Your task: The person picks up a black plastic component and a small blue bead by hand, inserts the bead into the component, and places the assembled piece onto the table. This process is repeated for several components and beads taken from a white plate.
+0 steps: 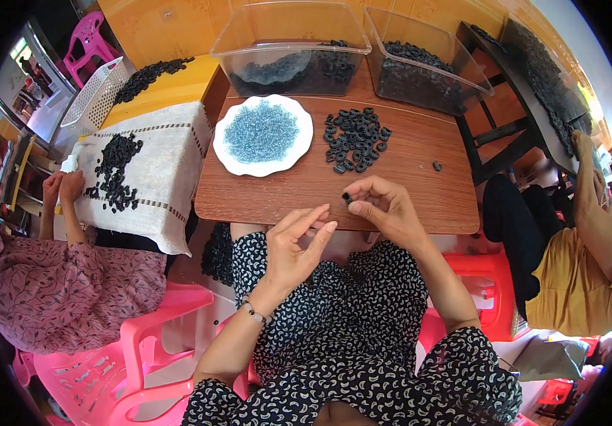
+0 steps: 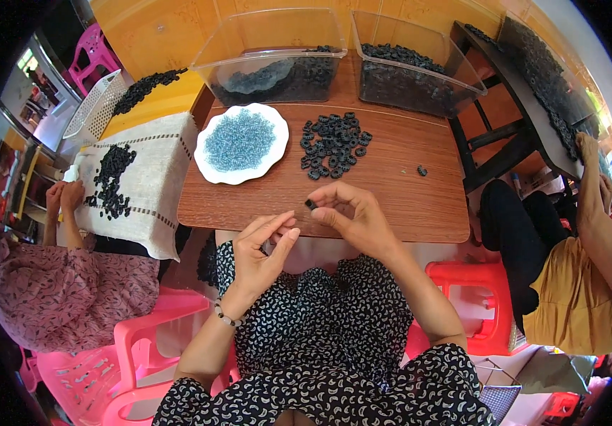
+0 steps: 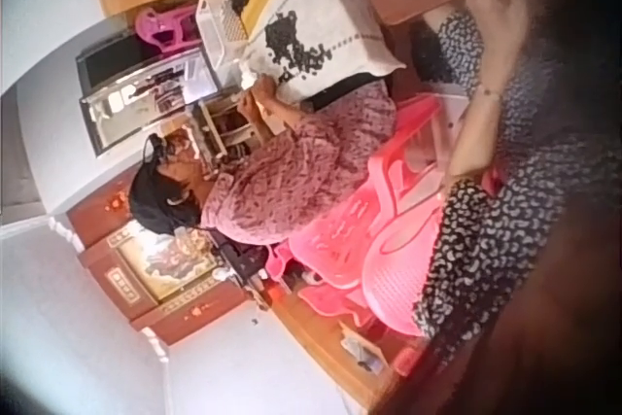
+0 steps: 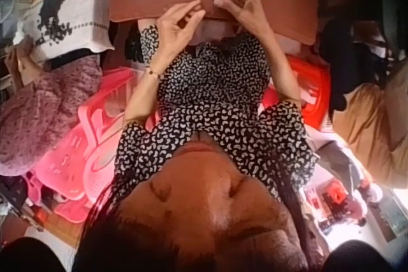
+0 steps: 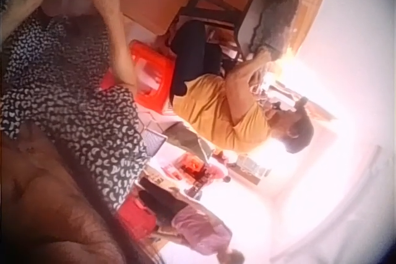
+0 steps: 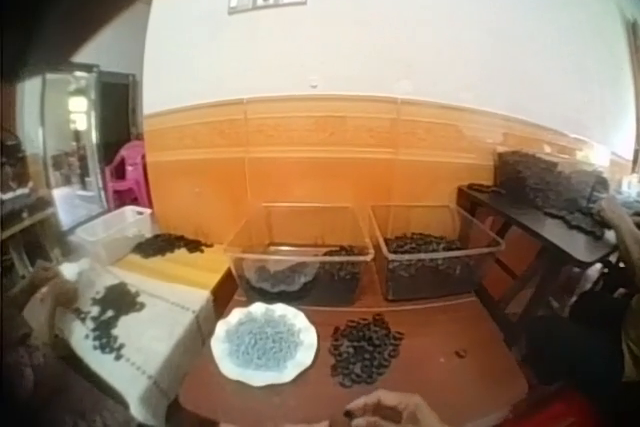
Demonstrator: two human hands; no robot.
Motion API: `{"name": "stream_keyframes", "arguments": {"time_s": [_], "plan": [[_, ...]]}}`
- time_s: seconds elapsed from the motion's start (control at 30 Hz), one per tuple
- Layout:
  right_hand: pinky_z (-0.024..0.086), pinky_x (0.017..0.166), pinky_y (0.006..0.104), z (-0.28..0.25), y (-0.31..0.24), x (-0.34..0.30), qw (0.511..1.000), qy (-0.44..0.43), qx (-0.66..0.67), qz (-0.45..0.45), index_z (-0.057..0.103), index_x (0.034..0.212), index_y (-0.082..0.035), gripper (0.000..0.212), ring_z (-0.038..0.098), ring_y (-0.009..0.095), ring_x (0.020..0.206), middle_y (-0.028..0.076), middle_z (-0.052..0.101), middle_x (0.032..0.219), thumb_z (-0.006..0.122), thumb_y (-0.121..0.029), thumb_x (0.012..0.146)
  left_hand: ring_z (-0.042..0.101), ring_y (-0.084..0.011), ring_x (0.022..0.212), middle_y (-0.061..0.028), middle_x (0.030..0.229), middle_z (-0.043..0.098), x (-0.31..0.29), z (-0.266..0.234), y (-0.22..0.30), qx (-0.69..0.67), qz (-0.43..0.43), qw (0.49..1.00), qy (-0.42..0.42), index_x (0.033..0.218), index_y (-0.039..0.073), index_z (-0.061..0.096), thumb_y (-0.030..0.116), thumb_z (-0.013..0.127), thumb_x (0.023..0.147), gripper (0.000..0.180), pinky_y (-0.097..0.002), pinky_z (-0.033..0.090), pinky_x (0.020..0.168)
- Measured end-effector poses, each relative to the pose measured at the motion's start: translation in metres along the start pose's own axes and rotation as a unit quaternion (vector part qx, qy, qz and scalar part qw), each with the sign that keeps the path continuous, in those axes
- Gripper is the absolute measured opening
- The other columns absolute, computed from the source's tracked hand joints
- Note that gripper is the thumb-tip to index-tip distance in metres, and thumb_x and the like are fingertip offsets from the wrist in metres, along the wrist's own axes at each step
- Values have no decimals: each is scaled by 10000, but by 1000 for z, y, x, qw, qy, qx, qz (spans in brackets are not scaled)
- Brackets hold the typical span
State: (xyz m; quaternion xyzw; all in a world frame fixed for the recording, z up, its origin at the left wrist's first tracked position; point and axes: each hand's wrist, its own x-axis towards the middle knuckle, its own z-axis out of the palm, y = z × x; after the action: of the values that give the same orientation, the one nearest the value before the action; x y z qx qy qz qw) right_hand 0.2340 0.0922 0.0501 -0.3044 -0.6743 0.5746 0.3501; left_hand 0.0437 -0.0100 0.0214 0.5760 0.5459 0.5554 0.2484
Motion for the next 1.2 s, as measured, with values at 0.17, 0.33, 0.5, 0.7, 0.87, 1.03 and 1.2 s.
{"name": "stream_keyframes", "arguments": {"time_s": [0.17, 0.33, 0.5, 0.7, 0.87, 1.03, 1.2], "plan": [[537, 867, 246, 18, 3, -4, 992, -54, 101, 59, 642, 1175, -5, 240, 631, 73, 992, -1, 661, 1098, 732, -52, 958, 707, -143, 874, -99, 1062, 743, -1, 0, -1, -89, -25, 996, -2, 1248, 6, 728, 151, 790, 917, 366, -273, 559, 791], [539, 862, 249, 28, 1, -1, 991, -74, 109, 32, 661, 1136, -1, 193, 644, 77, 959, 12, 679, 1053, 726, -33, 957, 668, -114, 874, -73, 1053, 725, -2, -1, -10, -149, -61, 987, 3, 1242, -3, 730, 157, 792, 923, 362, -241, 534, 808], [540, 767, 245, 40, -3, 6, 996, -56, 66, -2, 722, 1153, 14, 204, 649, 84, 868, 41, 715, 1073, 726, -35, 955, 675, -120, 910, -107, 1165, 685, -3, 1, -9, -280, -118, 951, 57, 1208, -41, 725, 125, 724, 981, 281, -228, 571, 789], [468, 648, 230, 42, 1, 24, 994, -59, -78, -52, 752, 1124, 3, 215, 591, 49, 759, 27, 744, 920, 739, -119, 948, 712, -153, 889, -122, 1155, 709, 2, -1, -13, -326, -168, 923, 116, 1218, -66, 693, 133, 635, 1036, 276, -263, 610, 772], [454, 639, 238, 42, -10, 75, 972, -18, -231, -25, 753, 1067, 10, 181, 552, 49, 705, 2, 712, 839, 727, -125, 949, 737, -198, 897, -143, 1124, 725, 7, -8, -10, -358, -173, 907, 139, 1230, -51, 655, 130, 570, 1064, 260, -298, 617, 776], [498, 645, 297, 49, 9, 136, 950, -4, -292, -106, 754, 1054, 10, 209, 613, 121, 679, 92, 716, 790, 747, -142, 910, 723, -177, 850, -162, 1085, 725, 7, -6, -20, -357, -168, 911, 122, 1312, -31, 588, 141, 560, 1074, 295, -292, 603, 749], [565, 795, 387, 61, 14, 166, 925, -37, -353, -131, 749, 1064, 7, 225, 732, 285, 856, 172, 760, 932, 738, -119, 877, 682, -115, 857, -117, 1077, 727, 6, -7, -19, -298, -177, 935, 74, 1359, -31, 605, 163, 576, 1077, 344, -251, 568, 757]]}}
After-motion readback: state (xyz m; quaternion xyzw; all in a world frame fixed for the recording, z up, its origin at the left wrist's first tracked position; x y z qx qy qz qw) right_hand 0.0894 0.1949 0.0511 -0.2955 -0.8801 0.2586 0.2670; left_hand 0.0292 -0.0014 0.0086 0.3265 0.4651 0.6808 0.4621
